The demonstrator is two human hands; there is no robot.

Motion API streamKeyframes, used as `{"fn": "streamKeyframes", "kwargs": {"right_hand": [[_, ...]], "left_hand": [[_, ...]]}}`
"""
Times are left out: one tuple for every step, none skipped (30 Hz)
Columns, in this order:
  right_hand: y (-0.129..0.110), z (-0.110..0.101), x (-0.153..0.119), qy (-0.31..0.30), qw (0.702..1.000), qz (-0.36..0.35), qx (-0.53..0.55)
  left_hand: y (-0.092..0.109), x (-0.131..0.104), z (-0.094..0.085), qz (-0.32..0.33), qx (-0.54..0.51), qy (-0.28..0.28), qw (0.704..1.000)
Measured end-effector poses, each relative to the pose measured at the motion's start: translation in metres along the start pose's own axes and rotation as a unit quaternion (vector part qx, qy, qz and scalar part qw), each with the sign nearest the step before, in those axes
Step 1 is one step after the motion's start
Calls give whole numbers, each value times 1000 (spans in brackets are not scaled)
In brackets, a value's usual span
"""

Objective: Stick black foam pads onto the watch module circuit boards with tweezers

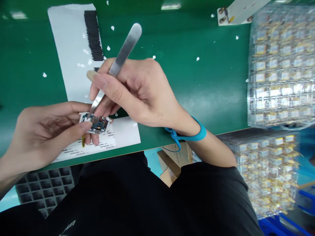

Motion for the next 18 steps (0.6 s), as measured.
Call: {"fn": "streamKeyframes", "kwargs": {"right_hand": [[-3,0,-1,1,1000,-11,-10],[-6,-1,-2,8,1000,-20,-16],[-7,-5,-3,23,999,-16,-23],[-6,-11,-4,42,999,0,-30],[-4,-16,-4,60,997,16,-38],[-3,-23,-4,79,995,22,-51],[-1,-26,-2,74,994,23,-71],[-3,-25,1,52,994,-3,-98],[-6,-24,4,35,990,-47,-129],[-2,-21,7,9,986,-53,-161],[1,-19,9,-10,980,-63,-187],[7,-18,11,-25,976,-61,-209],[13,-16,13,-42,973,-52,-223],[17,-14,13,-53,970,-45,-231],[20,-13,13,-65,969,-35,-235],[21,-12,13,-73,968,-28,-238],[22,-10,12,-83,967,-19,-242],[22,-9,12,-92,965,-9,-247]], "left_hand": [[0,0,0,-3,0,3,1000],[0,0,-2,-4,2,8,1000],[-1,-1,-5,-5,13,13,1000],[-1,-1,-8,-6,33,19,999],[-2,-1,-13,-10,60,26,998],[-2,0,-20,-8,88,44,995],[-2,0,-28,-8,110,66,992],[-1,0,-37,-8,125,94,988],[0,1,-45,-4,131,120,984],[1,1,-51,-1,134,139,981],[1,2,-55,-1,139,147,979],[0,3,-56,0,149,143,978],[0,5,-54,1,167,131,977],[-1,6,-52,4,188,118,975],[-2,7,-49,8,209,105,972],[-3,7,-47,13,231,101,968],[-3,7,-45,20,253,96,963],[-4,8,-43,28,271,92,958]]}}
Point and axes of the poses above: each hand's wrist, its own x-axis towards the middle knuckle, its own z-axis out of the palm, y = z × x, the point moved 9 cm from there along x, towards the middle knuckle, and after that the axes turned 6 degrees about -y, right-handed, at the moved point
